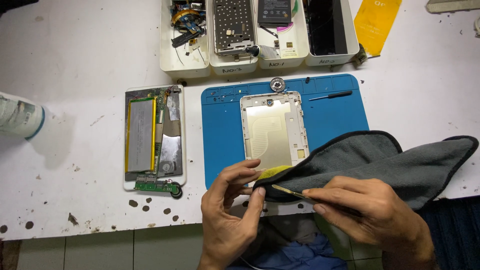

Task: Cleaning the internal frame of a smartphone using a cloth and a precision tool to remove adhesive residue

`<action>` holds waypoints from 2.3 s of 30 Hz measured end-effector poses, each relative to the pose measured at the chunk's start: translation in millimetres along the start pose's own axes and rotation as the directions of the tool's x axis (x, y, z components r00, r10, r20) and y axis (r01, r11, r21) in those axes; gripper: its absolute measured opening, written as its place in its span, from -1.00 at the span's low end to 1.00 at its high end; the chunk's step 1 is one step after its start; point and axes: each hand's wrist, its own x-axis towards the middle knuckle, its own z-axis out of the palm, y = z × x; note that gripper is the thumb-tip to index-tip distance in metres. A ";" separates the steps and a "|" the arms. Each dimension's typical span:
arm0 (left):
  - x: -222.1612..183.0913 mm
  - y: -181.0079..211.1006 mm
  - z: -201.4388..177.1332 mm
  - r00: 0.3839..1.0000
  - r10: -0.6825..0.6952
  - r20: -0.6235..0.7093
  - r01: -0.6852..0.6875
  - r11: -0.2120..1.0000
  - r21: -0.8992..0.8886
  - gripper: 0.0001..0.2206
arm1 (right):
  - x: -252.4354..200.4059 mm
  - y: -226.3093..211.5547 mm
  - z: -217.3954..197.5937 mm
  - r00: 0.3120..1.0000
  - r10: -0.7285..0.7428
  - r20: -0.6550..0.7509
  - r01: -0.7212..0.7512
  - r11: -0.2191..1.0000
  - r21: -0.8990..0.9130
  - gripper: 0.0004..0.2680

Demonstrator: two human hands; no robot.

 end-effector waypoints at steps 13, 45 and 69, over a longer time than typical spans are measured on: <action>-9.3 -4.0 -1.9 0.934 0.355 0.048 -0.358 0.917 0.177 -0.82 | -13.1 8.0 12.5 0.992 0.085 0.096 -0.040 0.916 -0.398 -0.68; -16.3 -23.6 5.4 0.891 0.399 0.215 -0.437 0.633 0.639 -0.74 | 50.4 26.2 5.9 0.981 -0.048 0.188 0.164 0.724 -0.670 -0.74; -20.9 -39.0 -3.1 0.884 0.409 0.226 -0.463 0.701 0.543 -0.85 | 84.3 11.3 -5.6 0.896 -0.060 0.440 0.395 0.560 -0.728 -0.72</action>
